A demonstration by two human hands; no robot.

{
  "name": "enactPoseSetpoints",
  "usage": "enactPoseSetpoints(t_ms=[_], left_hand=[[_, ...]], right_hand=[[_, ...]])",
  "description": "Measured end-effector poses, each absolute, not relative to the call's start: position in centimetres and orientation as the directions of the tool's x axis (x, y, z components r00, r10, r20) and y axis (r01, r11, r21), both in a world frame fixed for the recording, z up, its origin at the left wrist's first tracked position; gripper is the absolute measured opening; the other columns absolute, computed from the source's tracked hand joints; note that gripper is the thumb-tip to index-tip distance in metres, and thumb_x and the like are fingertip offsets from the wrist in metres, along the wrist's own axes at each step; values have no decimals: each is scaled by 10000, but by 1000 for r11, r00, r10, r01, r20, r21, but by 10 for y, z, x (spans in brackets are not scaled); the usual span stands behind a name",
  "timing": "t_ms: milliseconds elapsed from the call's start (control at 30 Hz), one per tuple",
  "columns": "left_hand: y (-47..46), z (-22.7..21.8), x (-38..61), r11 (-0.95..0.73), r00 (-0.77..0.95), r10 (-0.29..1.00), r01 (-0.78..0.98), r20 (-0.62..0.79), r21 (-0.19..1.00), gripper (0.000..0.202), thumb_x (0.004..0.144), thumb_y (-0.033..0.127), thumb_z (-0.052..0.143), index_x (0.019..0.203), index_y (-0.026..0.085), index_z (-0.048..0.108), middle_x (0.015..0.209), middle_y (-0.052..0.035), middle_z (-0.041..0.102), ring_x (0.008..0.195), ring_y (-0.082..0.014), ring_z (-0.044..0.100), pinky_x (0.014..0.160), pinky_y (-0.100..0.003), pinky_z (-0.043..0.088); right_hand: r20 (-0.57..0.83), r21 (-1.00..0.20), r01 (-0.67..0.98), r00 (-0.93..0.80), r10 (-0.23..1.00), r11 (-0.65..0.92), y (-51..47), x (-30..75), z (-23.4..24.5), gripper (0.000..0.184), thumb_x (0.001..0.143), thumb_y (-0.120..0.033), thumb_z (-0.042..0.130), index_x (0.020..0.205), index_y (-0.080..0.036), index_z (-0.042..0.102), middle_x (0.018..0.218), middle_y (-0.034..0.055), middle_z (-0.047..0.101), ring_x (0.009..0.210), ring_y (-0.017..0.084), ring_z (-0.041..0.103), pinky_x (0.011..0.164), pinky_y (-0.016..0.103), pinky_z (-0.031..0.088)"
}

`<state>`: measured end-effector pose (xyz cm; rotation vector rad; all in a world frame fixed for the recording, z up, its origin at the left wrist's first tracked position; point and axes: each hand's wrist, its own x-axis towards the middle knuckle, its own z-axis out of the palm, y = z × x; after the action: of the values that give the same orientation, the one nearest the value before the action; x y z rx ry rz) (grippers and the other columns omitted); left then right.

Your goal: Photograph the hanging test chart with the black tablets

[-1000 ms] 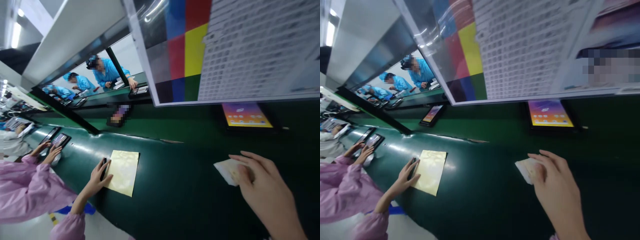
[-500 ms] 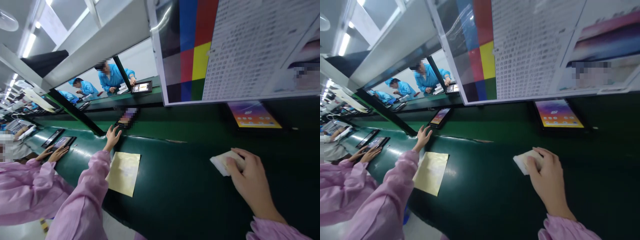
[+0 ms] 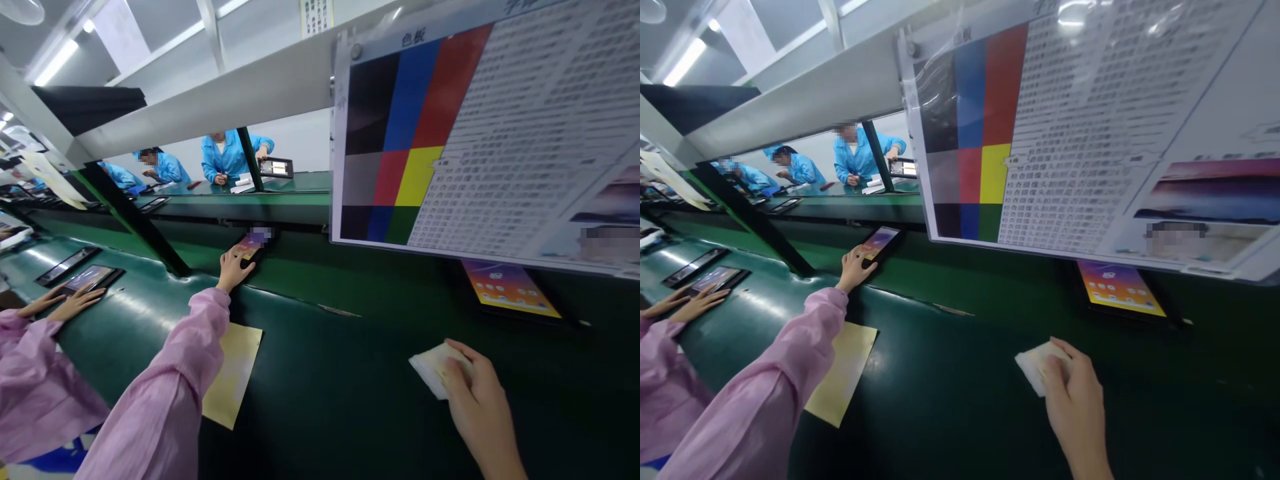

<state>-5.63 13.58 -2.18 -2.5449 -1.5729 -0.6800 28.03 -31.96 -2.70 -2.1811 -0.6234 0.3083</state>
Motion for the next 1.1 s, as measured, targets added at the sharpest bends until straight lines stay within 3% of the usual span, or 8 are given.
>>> enactPoseSetpoints(t_ms=[267,467,700,967,1100], left_hand=[[139,-22,-59,-557,456,791,812,409,173,438,975,416,671,1357,211,615,1597,-118,439,1448,-334,429,1208,-596,340],[147,-27,-68,-342,170,865,888,471,308,500,1001,411,632,1442,195,535,1585,-143,434,1430,-349,452,1178,-613,383],[159,-33,-73,-155,29,946,916,324,370,477,980,379,676,1404,185,575,1561,-140,471,1430,-354,462,1178,-632,389],[159,-30,-67,-219,166,973,890,163,401,481,962,372,703,1389,182,590,1560,-140,475,1439,-358,455,1185,-638,379],[148,-30,-63,-336,287,942,828,175,450,460,957,372,711,1360,176,608,1543,-138,494,1429,-354,467,1179,-634,388]], right_hand=[[-49,-776,295,853,519,-558,-319,278,-22,600,939,-557,425,1374,-189,611,1213,167,643,915,342,663,650,421,550],[-13,-783,303,865,502,-543,-316,272,-17,598,949,-511,385,1381,-150,587,1263,180,615,1019,359,650,806,478,554],[44,-784,363,842,538,-503,-318,275,-26,541,977,-460,342,1357,-170,595,1311,164,593,1078,357,636,860,496,537],[-14,-801,309,846,533,-512,-317,273,-24,577,973,-494,338,1386,-168,574,1334,191,573,1141,400,612,868,541,544],[69,-814,358,842,535,-458,-315,269,-23,561,968,-462,344,1343,-121,586,1347,208,552,1158,383,606,964,555,528]])
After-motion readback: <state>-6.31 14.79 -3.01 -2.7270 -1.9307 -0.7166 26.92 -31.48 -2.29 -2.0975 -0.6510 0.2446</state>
